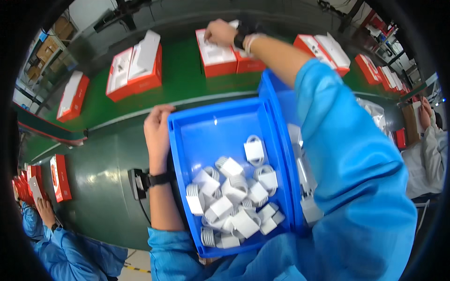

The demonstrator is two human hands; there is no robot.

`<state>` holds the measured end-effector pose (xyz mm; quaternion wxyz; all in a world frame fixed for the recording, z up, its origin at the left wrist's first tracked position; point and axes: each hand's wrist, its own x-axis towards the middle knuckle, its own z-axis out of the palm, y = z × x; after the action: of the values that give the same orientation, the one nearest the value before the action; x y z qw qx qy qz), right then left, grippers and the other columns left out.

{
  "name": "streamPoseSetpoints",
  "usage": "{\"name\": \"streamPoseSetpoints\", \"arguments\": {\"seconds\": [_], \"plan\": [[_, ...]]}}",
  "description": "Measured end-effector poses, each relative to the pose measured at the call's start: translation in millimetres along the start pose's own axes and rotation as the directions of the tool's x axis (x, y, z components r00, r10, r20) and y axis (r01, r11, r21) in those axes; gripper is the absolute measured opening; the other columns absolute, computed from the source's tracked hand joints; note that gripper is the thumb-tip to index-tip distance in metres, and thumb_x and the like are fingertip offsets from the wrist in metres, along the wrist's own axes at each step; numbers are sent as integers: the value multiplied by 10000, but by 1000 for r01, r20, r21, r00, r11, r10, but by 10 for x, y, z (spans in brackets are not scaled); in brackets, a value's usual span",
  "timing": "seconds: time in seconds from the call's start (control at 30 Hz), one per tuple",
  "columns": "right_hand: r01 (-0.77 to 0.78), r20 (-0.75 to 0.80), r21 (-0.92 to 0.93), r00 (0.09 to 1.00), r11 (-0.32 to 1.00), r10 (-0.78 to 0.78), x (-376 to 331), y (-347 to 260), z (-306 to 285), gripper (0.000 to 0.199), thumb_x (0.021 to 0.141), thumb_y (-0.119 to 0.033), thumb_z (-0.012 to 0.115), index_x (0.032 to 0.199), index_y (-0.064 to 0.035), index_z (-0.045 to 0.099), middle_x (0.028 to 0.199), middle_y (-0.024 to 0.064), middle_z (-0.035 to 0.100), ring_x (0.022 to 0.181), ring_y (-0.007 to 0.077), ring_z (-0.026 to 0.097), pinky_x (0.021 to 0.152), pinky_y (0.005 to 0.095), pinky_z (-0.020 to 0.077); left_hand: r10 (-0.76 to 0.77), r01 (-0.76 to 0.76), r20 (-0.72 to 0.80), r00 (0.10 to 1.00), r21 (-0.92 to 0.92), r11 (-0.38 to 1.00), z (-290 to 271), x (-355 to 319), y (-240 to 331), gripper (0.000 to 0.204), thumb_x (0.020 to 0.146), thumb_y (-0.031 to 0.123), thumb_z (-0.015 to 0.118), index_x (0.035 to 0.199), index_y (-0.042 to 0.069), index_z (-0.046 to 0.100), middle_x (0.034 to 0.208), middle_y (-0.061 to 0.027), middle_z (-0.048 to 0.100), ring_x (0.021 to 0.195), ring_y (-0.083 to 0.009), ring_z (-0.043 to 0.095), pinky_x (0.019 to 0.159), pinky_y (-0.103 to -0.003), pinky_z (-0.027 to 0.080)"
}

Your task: Picking power adapters and cables from bins and placing them into product boxes on a conveyor belt.

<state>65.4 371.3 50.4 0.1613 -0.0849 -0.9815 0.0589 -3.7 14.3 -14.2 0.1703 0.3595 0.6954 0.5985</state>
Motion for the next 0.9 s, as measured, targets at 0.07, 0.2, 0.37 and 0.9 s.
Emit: {"name": "streamPoseSetpoints", "arguments": {"seconds": [0.07,0.2,0.37,0.9], "plan": [[-79,112,-228,988,971,106,86,25,-293,216,769,-169,647,904,-25,735,872,163,718,851,290,698,782,382,549,96,-96,12,995,-5,995,124,89,23,185,915,163,560,943,29,685,666,-69,626,614,-97,550,591,-272,431],[76,270,435,939,897,-211,-186,-1647,-847,248,815,-160,677,1007,-7,709,898,154,727,796,222,702,718,330,563,-88,89,41,995,-31,996,-145,-36,-89,180,952,83,517,968,-25,661,769,6,622,645,-22,514,569,-183,397],[150,799,-13,596,989,-79,-1400,-2485,-1157,345,811,-245,726,1005,14,605,919,174,634,874,362,651,770,445,530,-78,81,75,994,-46,996,-67,18,-5,192,955,113,532,984,-24,664,770,9,625,641,-21,515,568,-180,398],[60,598,48,798,997,-77,-1977,-2486,-1083,170,785,-33,598,928,58,578,906,190,611,836,369,651,696,444,549,-63,64,19,998,-78,995,-71,-16,-85,199,922,143,534,949,16,685,591,5,545,550,-49,452,533,-250,355]]}}
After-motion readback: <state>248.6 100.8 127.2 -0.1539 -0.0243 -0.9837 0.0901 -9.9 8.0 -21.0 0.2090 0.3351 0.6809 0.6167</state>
